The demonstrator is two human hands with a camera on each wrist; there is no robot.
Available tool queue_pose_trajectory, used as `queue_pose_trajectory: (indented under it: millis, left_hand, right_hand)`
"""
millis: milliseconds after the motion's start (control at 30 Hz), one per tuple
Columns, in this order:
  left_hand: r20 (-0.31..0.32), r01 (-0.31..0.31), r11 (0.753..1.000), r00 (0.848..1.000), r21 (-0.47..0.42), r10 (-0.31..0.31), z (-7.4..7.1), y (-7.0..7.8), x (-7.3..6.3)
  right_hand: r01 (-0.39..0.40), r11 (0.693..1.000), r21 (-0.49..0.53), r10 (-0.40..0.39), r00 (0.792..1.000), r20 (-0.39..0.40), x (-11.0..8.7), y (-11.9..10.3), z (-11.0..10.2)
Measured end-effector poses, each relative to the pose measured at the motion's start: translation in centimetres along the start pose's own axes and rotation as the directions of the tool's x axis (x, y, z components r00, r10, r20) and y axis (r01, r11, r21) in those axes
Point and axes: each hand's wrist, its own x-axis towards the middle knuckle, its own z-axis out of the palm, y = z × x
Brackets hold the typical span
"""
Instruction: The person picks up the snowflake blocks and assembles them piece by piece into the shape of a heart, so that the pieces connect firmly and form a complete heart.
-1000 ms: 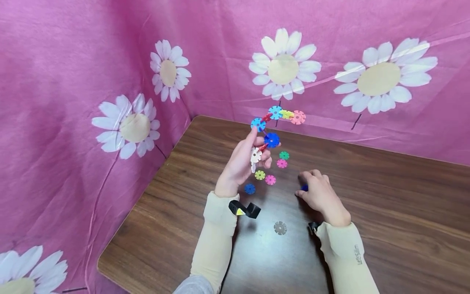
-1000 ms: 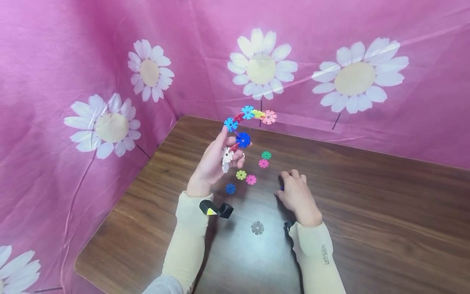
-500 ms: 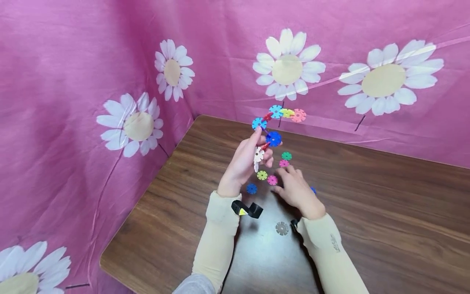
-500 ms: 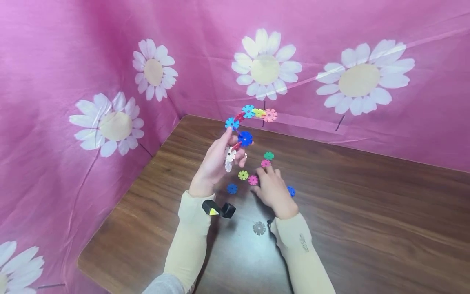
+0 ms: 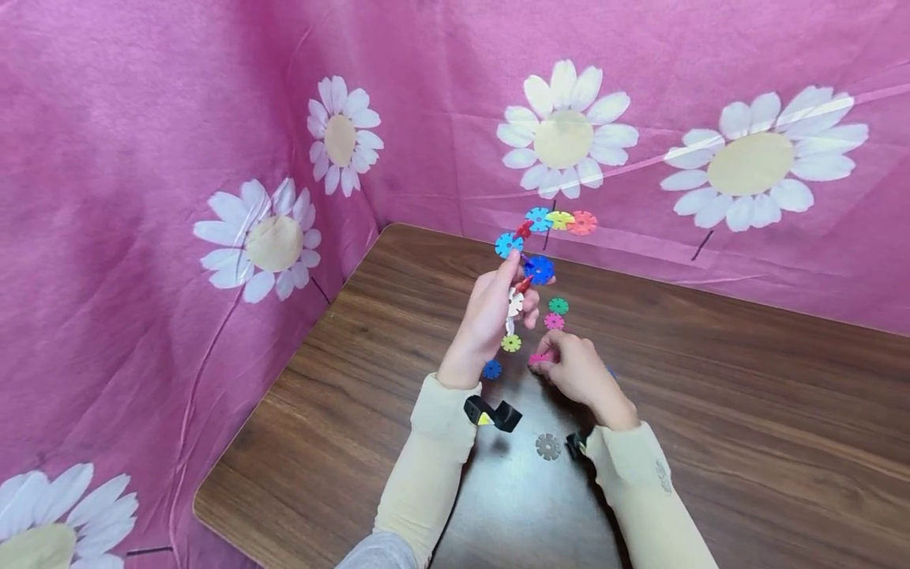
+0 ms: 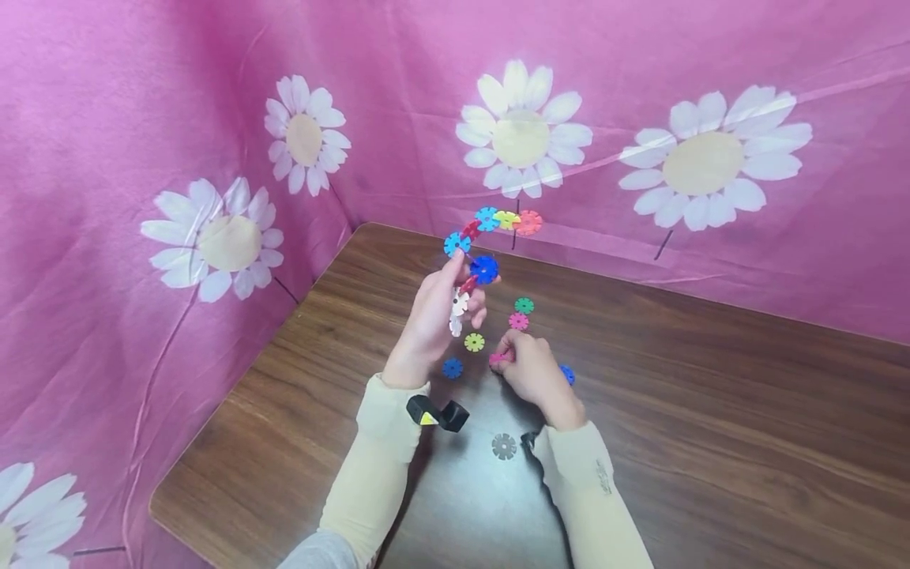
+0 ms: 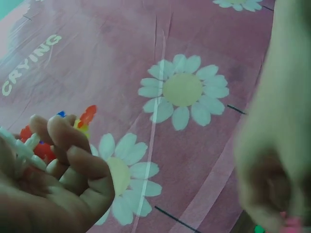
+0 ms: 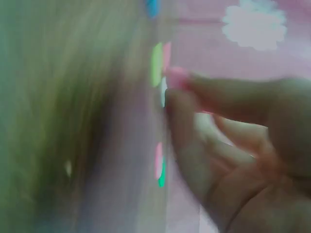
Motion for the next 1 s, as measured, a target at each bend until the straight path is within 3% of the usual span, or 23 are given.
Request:
queue_pose_trajectory:
  millis: [67,100,167,267,367,467,767,1000]
  left_hand:
    - [-0.012,-0.015,1.0,1.0,-0.026,0.015,0.2,-0.1,0.0]
    - [-0.018,-0.029,0.999,0.999,-0.045,0.028,0.3,-0.1,0.0]
    - [-0.037,-0.054,0.995,0.998,-0.088,0.051,0.5,-0.1,0.0]
    - [-0.064,-0.088,0.986,0.995,-0.143,0.08,0.7,-0.1,-0.1]
    - [-0.069,-0.096,0.981,0.994,-0.17,0.086,0.9,-0.1,-0.2]
    - [-0.055,-0.091,0.979,0.995,-0.181,0.082,1.1,0.0,-0.4]
    - [0.029,-0.012,0.96,0.999,-0.279,0.021,1.6,0.5,-0.9]
    - [0.066,0.019,0.931,0.998,-0.363,0.006,1.4,0.6,-1.1]
  right_hand:
    - [0.036,0.974,0.222,-0.014,0.995,-0.101,-1.2,-0.7,-0.3]
    - [0.07,0.936,0.345,-0.018,0.988,-0.152,-1.8,-1.2,-0.6]
    - [0.175,0.827,0.534,-0.038,0.966,-0.257,-3.0,-2.7,-1.3]
    - [0.329,0.687,0.647,-0.102,0.926,-0.362,-4.5,-4.7,-2.0]
    - [0.405,0.628,0.664,-0.148,0.901,-0.409,-5.2,-6.2,-2.0]
    - [0.426,0.606,0.671,-0.148,0.89,-0.431,-5.4,-6.9,-1.7]
    - [0.495,0.658,0.567,-0.209,0.844,-0.494,-5.4,-6.7,-1.0]
    - [0.523,0.653,0.548,-0.238,0.828,-0.507,-5.2,-6.6,-0.8]
